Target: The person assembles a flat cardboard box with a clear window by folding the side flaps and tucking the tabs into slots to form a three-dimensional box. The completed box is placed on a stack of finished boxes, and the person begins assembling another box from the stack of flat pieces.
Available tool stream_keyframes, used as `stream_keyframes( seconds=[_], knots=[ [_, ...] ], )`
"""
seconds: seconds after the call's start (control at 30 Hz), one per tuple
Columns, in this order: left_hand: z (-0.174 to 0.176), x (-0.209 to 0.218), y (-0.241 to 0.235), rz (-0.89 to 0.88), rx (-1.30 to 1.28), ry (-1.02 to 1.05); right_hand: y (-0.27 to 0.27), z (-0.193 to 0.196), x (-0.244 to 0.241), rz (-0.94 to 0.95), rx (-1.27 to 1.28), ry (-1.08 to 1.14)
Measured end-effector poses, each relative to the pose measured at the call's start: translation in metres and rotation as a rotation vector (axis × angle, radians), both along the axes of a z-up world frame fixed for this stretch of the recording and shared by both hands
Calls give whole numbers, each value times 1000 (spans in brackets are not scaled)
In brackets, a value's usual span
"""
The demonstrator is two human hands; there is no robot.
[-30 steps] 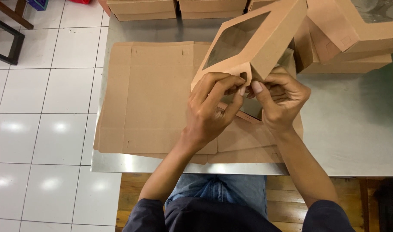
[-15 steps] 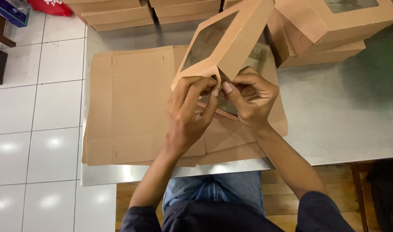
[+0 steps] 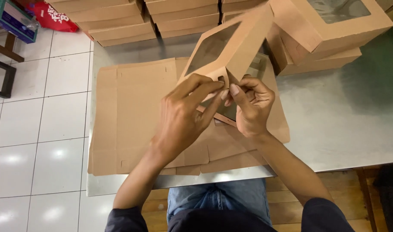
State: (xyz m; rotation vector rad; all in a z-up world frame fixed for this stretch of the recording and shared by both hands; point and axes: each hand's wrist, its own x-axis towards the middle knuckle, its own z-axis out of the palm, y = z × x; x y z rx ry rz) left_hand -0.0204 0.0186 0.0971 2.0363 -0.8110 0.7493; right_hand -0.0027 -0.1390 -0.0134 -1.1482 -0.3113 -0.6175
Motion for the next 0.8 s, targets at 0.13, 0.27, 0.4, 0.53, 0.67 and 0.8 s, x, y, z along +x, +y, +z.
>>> stream_keyframes(
  seconds=[0.13,0.27,0.4,0.53,0.67,0.8],
  knots=[
    [-18,0,-1,57,-6,-98,4,4,-3,-27,-75,-57],
    [-21,-2,2,64,-7,-132,2,2,-3,-55,-132,-97],
    [-27,-1,8,62,10,-171,2,2,-4,-69,-195,-137],
    [-29,-2,14,35,-39,-183,3,5,-5,-72,-257,-173],
    [-39,-2,16,73,-42,-256,8,7,-9,-79,-270,-170],
    [-39,2,12,87,-113,-324,6,5,-6,-72,-244,-193]
  ],
)
